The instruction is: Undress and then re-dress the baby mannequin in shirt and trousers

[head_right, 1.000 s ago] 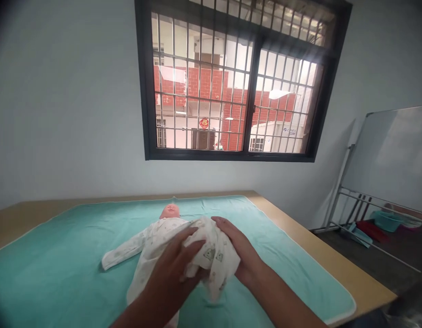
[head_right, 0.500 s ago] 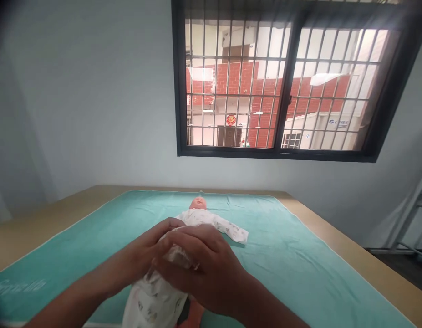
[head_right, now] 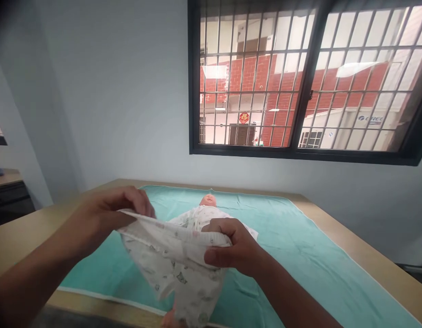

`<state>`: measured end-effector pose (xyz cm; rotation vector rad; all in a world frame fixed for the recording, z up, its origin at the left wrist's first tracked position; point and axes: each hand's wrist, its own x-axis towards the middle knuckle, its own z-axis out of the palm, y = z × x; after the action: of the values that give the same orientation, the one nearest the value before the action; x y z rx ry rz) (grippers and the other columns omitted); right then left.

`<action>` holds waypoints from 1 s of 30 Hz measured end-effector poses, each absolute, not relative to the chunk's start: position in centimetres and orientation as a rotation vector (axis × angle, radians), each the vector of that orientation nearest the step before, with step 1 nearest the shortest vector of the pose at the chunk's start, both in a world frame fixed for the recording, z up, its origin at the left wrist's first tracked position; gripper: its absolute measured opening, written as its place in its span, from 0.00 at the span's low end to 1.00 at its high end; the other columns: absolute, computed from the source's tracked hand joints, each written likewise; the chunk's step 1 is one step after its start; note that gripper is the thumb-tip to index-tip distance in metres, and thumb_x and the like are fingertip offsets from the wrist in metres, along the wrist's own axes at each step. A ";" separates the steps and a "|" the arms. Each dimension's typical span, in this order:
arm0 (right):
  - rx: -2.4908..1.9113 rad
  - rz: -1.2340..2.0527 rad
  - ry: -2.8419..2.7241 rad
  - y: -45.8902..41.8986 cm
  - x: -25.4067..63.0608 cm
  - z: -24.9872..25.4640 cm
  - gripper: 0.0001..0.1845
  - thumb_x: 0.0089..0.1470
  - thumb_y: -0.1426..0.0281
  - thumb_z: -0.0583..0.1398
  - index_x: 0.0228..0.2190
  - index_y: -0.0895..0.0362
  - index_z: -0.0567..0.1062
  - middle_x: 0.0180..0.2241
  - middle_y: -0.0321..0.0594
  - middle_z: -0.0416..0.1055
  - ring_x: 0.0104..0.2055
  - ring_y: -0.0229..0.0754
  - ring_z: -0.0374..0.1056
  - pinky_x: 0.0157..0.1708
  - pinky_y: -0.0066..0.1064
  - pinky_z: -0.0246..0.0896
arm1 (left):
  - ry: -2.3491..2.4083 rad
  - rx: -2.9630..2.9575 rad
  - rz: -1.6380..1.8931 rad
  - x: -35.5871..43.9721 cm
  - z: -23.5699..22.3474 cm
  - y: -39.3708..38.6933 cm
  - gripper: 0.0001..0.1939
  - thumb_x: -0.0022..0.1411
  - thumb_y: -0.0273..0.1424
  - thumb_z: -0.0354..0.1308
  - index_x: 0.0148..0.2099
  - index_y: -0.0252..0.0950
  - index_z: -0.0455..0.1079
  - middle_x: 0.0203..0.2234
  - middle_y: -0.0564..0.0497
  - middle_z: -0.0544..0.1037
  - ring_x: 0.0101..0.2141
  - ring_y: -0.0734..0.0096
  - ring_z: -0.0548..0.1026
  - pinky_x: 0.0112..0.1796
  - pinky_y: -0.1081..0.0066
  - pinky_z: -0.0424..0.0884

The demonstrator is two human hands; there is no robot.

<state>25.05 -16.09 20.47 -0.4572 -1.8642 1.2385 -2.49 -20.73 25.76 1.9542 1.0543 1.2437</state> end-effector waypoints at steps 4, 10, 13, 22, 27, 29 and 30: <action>-0.706 0.900 -1.820 -16.9 24.9 22.4 0.11 0.54 0.61 0.60 0.40 0.50 0.70 0.28 0.34 0.67 0.24 0.36 0.63 0.19 0.27 0.58 | 0.885 1.844 1.367 -1.6 26.3 -21.7 0.12 0.46 0.17 0.51 0.28 0.37 0.70 0.32 0.53 0.73 0.30 0.73 0.70 0.25 0.77 0.63; -0.285 -0.518 -2.285 -17.2 24.5 23.9 0.18 0.58 0.78 0.56 0.46 0.47 0.72 0.51 0.38 0.67 0.54 0.44 0.61 0.52 0.41 0.58 | 0.960 1.694 1.484 -0.5 26.6 -20.3 0.09 0.46 0.17 0.49 0.26 0.35 0.65 0.32 0.53 0.73 0.29 0.75 0.70 0.24 0.78 0.62; -0.267 -0.838 -2.397 -17.2 23.7 23.9 0.18 0.60 0.78 0.54 0.49 0.52 0.70 0.49 0.38 0.72 0.51 0.43 0.62 0.52 0.41 0.54 | 0.990 1.684 1.523 0.0 27.6 -20.3 0.08 0.45 0.18 0.50 0.27 0.34 0.66 0.31 0.53 0.73 0.27 0.76 0.69 0.23 0.79 0.62; -0.390 -0.749 -2.610 -15.2 20.7 26.1 0.09 0.59 0.65 0.58 0.30 0.57 0.72 0.29 0.40 0.72 0.40 0.45 0.64 0.46 0.43 0.53 | 1.192 1.623 1.714 -2.7 30.1 -20.3 0.07 0.41 0.20 0.52 0.26 0.35 0.67 0.30 0.51 0.74 0.27 0.72 0.70 0.21 0.77 0.61; -0.134 0.217 -2.375 -16.9 19.6 28.7 0.15 0.56 0.72 0.57 0.18 0.56 0.63 0.23 0.33 0.67 0.37 0.39 0.63 0.46 0.36 0.57 | 1.328 1.897 1.281 -4.8 30.8 -21.9 0.12 0.47 0.22 0.56 0.34 0.37 0.77 0.31 0.50 0.78 0.34 0.64 0.74 0.29 0.74 0.68; -0.297 0.605 -2.120 -17.4 18.6 29.1 0.14 0.52 0.73 0.56 0.17 0.56 0.61 0.21 0.32 0.62 0.30 0.37 0.60 0.32 0.29 0.58 | 1.043 1.908 1.128 -4.3 30.6 -23.0 0.18 0.47 0.22 0.62 0.42 0.40 0.77 0.43 0.48 0.78 0.45 0.57 0.74 0.41 0.70 0.71; -0.393 0.795 -2.004 -17.5 18.0 29.0 0.14 0.51 0.72 0.57 0.17 0.55 0.60 0.20 0.31 0.59 0.26 0.35 0.57 0.26 0.27 0.54 | 0.883 1.850 1.156 -3.9 30.2 -23.4 0.22 0.46 0.23 0.64 0.46 0.42 0.76 0.47 0.49 0.76 0.49 0.55 0.72 0.45 0.68 0.70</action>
<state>17.98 -17.46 29.01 -0.3929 -2.0036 0.7946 -3.92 -23.42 30.18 1.8499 0.8831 1.1557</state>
